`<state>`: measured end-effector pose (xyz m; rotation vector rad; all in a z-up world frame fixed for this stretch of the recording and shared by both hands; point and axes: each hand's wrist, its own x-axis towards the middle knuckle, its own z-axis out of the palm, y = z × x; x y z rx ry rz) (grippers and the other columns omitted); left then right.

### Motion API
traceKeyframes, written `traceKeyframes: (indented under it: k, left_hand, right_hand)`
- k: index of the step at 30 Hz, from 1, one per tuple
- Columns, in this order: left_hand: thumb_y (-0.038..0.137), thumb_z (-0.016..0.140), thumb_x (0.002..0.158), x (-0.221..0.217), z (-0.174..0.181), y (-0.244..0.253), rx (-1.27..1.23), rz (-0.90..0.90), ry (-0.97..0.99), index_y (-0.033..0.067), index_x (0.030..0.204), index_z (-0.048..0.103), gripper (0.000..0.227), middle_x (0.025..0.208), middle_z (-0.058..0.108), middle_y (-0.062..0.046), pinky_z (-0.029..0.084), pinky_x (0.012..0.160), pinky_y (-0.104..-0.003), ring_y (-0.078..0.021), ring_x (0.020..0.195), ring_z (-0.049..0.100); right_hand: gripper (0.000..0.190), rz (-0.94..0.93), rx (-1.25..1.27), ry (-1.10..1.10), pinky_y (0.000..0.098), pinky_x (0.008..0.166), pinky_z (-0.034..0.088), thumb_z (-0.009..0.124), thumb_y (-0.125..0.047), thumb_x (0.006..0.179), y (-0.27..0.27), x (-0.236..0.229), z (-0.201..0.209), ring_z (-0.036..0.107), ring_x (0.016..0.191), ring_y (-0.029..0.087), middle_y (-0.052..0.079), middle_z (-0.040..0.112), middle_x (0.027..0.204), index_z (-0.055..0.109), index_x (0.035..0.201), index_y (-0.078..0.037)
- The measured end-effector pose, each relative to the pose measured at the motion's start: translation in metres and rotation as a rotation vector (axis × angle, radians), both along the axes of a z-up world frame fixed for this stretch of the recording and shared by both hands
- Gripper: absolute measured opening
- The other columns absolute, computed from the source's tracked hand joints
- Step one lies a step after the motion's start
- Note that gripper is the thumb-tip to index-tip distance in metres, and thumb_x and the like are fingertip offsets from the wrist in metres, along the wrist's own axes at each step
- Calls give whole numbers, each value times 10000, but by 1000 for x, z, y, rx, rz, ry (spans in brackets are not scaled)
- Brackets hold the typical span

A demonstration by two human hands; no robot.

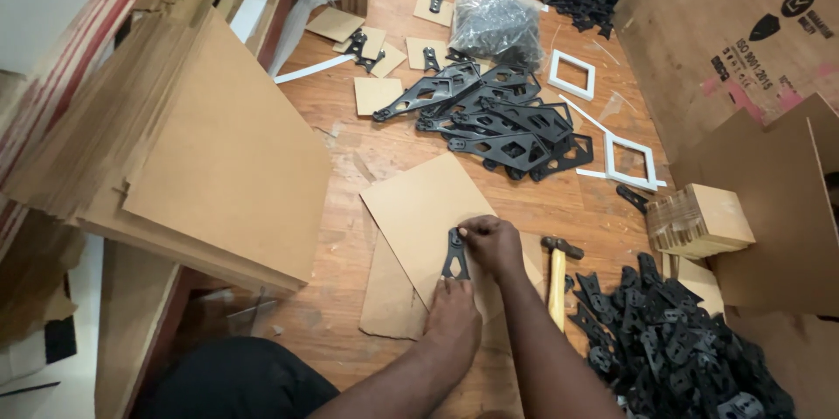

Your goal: Manually assemble black plastic components by hand and using a hammer on a flat surface.

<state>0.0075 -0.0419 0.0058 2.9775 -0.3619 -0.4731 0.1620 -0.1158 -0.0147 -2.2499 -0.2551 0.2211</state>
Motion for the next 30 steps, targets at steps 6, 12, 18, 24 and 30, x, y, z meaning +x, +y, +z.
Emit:
traceKeyframes:
  k: [6, 12, 18, 24, 30]
  left_hand:
    - [170, 557, 985, -6, 30, 10, 21, -37, 32, -25, 1222, 729, 351, 1338, 540, -246, 350, 1085, -489, -424, 1294, 452]
    - [189, 577, 962, -5, 22, 8, 53, -16, -47, -53, 1238, 706, 389, 1319, 556, -245, 336, 1101, -489, -417, 1276, 459]
    - [189, 579, 969, -8, 31, 12, 73, -56, -59, -75, 1262, 693, 411, 1315, 562, -259, 370, 1056, -474, -419, 1256, 471]
    - [160, 609, 945, -15, 49, 17, 80, -111, -11, -45, 1233, 712, 369, 1328, 545, -253, 348, 1082, -484, -406, 1264, 457]
    - [181, 596, 931, -22, 44, 15, 109, -12, -104, -74, 1202, 719, 392, 1348, 504, -282, 353, 1006, -440, -377, 1166, 479]
  right_hand:
    - [181, 165, -163, -136, 336, 743, 576, 846, -205, 796, 4, 23, -12, 751, 788, 240, 110, 784, 893, 826, 946, -106]
    - [151, 146, -245, -146, 349, 727, 589, 840, -182, 777, 11, 25, -18, 748, 762, 264, 118, 776, 873, 841, 914, -121]
    - [195, 74, -316, 28, 342, 735, 584, 836, -231, 823, 20, 12, 21, 752, 758, 242, 125, 792, 905, 834, 992, -133]
    - [338, -232, -212, -223, 431, 821, 584, 721, -233, 888, -67, 1, 8, 754, 901, 317, 174, 774, 1023, 744, 1188, -77]
    - [505, -627, -642, 96, 505, 954, 513, 835, -328, 784, -87, -104, 80, 593, 1195, 420, 246, 613, 1251, 675, 1178, -55]
